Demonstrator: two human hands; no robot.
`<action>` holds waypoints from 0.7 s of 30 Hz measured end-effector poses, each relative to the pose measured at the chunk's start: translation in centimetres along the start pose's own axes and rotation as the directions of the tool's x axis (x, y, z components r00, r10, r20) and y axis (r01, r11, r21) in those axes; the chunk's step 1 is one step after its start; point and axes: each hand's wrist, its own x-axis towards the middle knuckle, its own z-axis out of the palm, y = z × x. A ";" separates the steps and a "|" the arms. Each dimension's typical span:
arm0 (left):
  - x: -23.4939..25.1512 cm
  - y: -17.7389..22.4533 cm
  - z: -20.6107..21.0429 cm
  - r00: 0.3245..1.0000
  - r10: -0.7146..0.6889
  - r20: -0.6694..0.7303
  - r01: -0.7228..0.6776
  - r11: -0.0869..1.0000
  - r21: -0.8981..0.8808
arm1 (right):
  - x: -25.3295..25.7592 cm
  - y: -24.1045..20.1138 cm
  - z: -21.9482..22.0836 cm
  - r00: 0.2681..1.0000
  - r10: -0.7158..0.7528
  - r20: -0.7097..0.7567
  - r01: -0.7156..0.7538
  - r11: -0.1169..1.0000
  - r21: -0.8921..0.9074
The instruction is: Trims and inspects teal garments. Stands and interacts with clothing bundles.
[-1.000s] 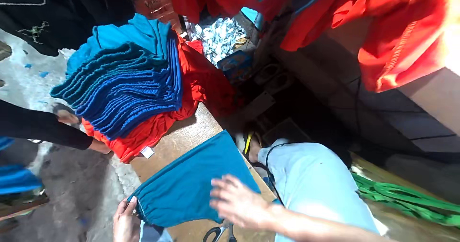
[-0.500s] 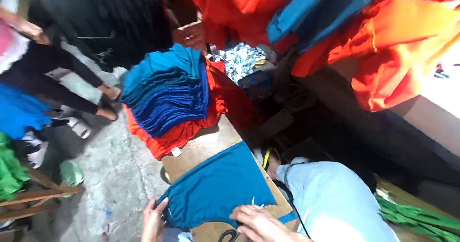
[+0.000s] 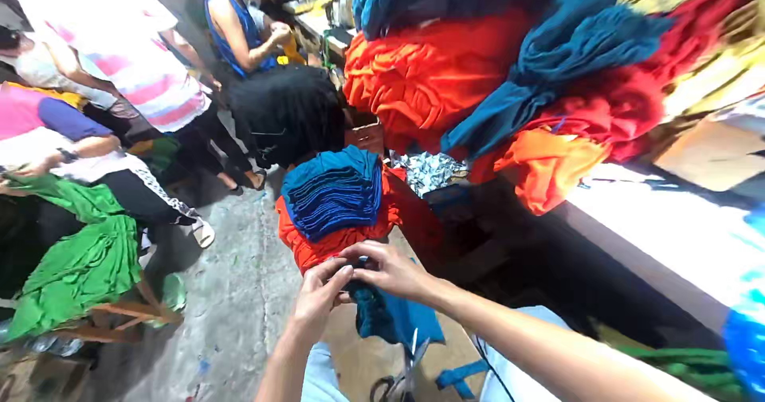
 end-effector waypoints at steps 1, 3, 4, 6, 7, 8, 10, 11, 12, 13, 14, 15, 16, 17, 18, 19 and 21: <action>-0.4 0.6 0.6 1.000 -0.009 -0.009 0.009 0.999 -0.047 | 0.0 -0.3 -0.7 0.999 -0.033 -0.009 0.033 0.999 -0.026; -1.1 1.3 1.7 1.000 -0.014 -0.005 0.013 0.993 -0.120 | -0.4 -0.9 -2.1 0.997 -0.075 0.018 0.076 0.994 -0.076; -1.4 1.3 2.3 1.000 -0.011 0.003 0.012 0.991 -0.133 | -0.8 -1.2 -2.7 0.997 -0.060 0.051 0.065 0.994 -0.084; -1.8 1.4 3.2 1.000 -0.002 0.020 0.004 0.995 -0.104 | -1.6 -2.0 -3.8 0.985 0.079 0.151 -0.073 0.996 -0.042; -1.8 1.7 3.4 1.000 0.006 0.026 -0.005 0.999 -0.049 | -2.0 -2.4 -4.3 0.966 0.163 0.200 -0.166 0.986 -0.002; -1.8 2.0 3.7 1.000 0.020 0.020 -0.020 0.999 0.026 | -2.4 -2.7 -4.7 0.948 0.220 0.230 -0.235 0.971 0.042; -1.7 2.4 3.9 0.995 0.100 -0.014 -0.095 0.971 0.219 | -3.0 -2.9 -5.0 0.948 0.240 0.207 -0.261 0.962 0.080; -1.6 2.4 3.9 0.988 0.153 -0.019 -0.139 0.940 0.311 | -3.1 -3.0 -5.1 0.961 0.215 0.176 -0.227 0.972 0.055; -1.6 2.5 3.9 0.980 0.200 -0.014 -0.180 0.911 0.372 | -3.3 -3.1 -5.3 0.975 0.168 0.143 -0.169 0.986 0.000; -1.6 2.6 4.0 0.971 0.240 -0.004 -0.219 0.889 0.401 | -3.3 -3.1 -5.5 0.988 0.102 0.112 -0.094 0.992 -0.079; -1.6 2.9 4.0 0.961 0.277 0.010 -0.256 0.874 0.414 | -3.2 -3.2 -5.8 0.995 0.049 0.092 -0.033 0.986 -0.162; -1.6 3.1 4.2 0.948 0.318 0.025 -0.298 0.853 0.428 | -3.2 -3.3 -6.0 0.997 0.013 0.073 0.003 0.974 -0.226; -1.7 3.5 4.5 0.926 0.375 0.037 -0.349 0.814 0.464 | -3.1 -3.6 -6.1 0.999 0.002 0.044 0.010 0.965 -0.261; -1.9 3.8 4.9 0.890 0.452 0.053 -0.411 0.748 0.522 | -3.2 -4.0 -6.0 1.000 0.012 -0.004 -0.013 0.967 -0.253; -2.0 4.1 5.2 0.835 0.547 0.066 -0.474 0.653 0.591 | -3.2 -4.5 -5.8 0.997 0.033 -0.071 -0.046 0.981 -0.190; -2.1 4.4 5.6 0.778 0.625 0.070 -0.512 0.566 0.646 | -3.4 -5.1 -5.4 0.987 0.081 -0.138 -0.090 0.994 -0.055; -2.5 5.5 6.2 0.725 0.683 0.090 -0.523 0.461 0.717 | -3.9 -6.7 -4.8 0.958 0.208 -0.196 -0.145 0.945 0.292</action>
